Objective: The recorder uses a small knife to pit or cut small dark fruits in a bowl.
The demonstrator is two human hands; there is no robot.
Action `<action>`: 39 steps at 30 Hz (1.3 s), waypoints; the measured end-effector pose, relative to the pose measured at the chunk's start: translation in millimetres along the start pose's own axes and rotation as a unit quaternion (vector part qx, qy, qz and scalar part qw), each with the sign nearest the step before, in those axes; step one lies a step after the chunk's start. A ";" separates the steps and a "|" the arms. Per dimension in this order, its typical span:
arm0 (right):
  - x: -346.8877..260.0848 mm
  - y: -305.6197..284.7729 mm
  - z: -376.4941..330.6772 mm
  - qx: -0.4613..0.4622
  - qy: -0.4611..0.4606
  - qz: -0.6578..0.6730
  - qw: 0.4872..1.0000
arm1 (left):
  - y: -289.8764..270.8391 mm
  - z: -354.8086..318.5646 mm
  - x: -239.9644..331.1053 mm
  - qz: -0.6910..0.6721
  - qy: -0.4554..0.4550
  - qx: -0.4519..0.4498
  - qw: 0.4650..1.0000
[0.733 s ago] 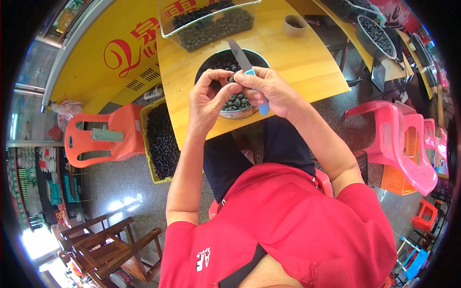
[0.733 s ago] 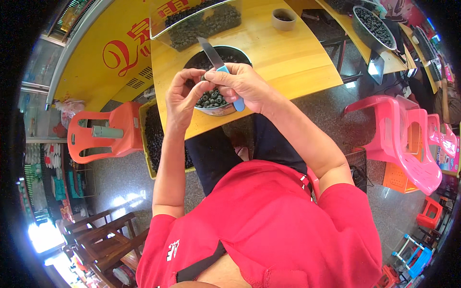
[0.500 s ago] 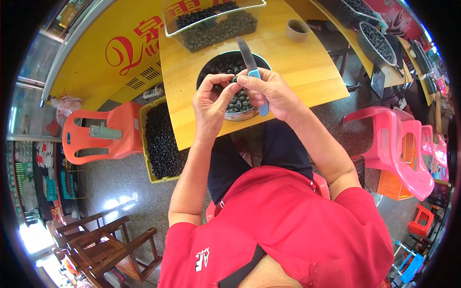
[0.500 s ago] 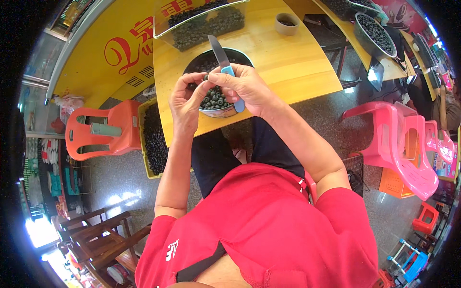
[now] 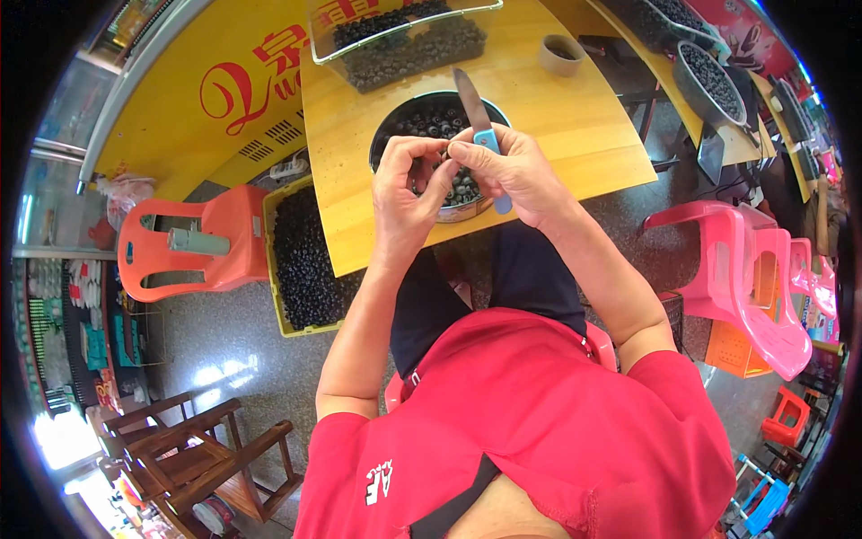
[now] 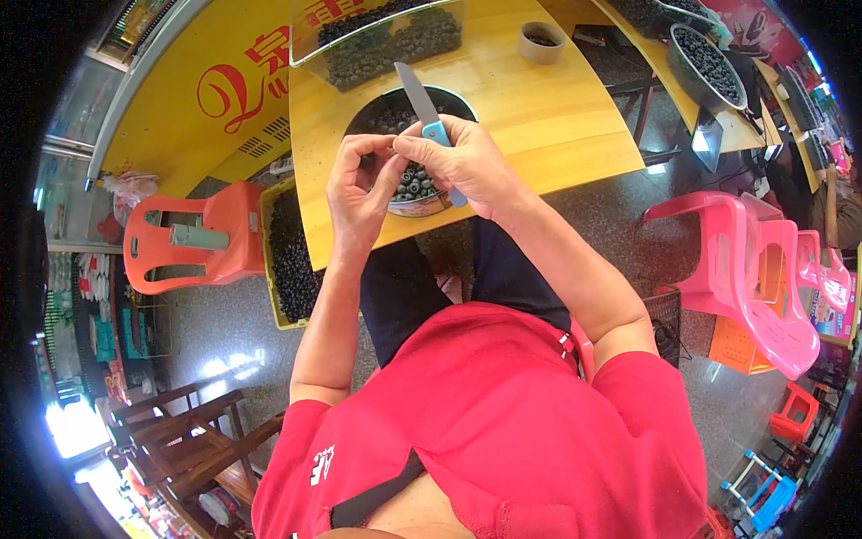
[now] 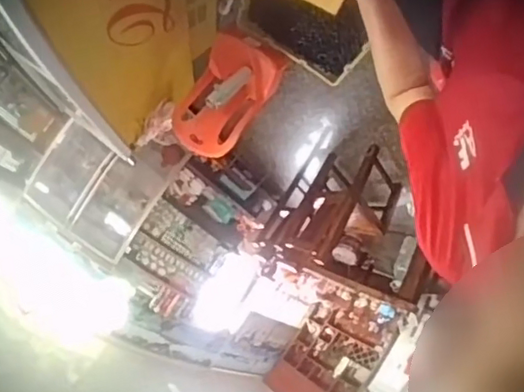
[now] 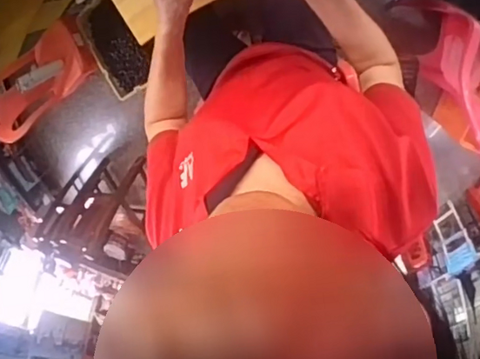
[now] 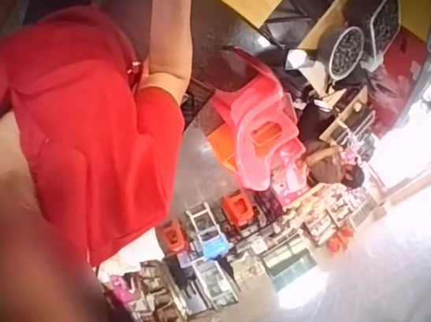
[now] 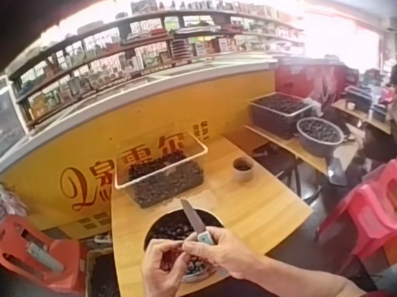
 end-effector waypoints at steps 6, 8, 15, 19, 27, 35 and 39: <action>1.0 -0.6 -1.9 -0.005 -0.012 0.012 1.000 | -1.2 -5.5 3.0 -0.042 -0.014 -0.023 0.999; 1.4 -0.9 -2.4 -0.010 -0.004 0.020 1.000 | -1.8 -5.1 -1.3 -0.083 -0.024 -0.023 0.996; 0.7 -1.7 -2.3 -0.009 0.003 0.008 1.000 | 0.7 -11.2 -5.0 -0.136 -0.073 -0.010 0.988; 2.7 -6.4 -1.8 -0.008 -0.007 -0.030 0.999 | 0.1 -13.1 -8.7 -0.084 -0.076 -0.018 0.993; -7.5 -4.3 -3.3 0.003 -0.036 -0.094 0.995 | 2.7 -13.3 -5.2 -0.157 -0.158 -0.001 0.975; -13.1 -11.5 -13.4 0.021 -0.317 -0.415 0.853 | 7.6 -12.8 -7.3 -0.352 -0.216 0.020 0.911; -13.8 -11.6 -16.6 0.034 -0.345 -0.499 0.794 | 11.4 -9.8 -7.0 -0.347 -0.203 0.013 0.915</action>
Point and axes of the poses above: each hand's wrist, its own z-axis towards the middle knuckle, its own y-axis out of the palm, x = y × z, the point moved 2 cm from there along z, towards the middle knuckle, and after that the axes turned 4 degrees about y, right-handed, at the moved point
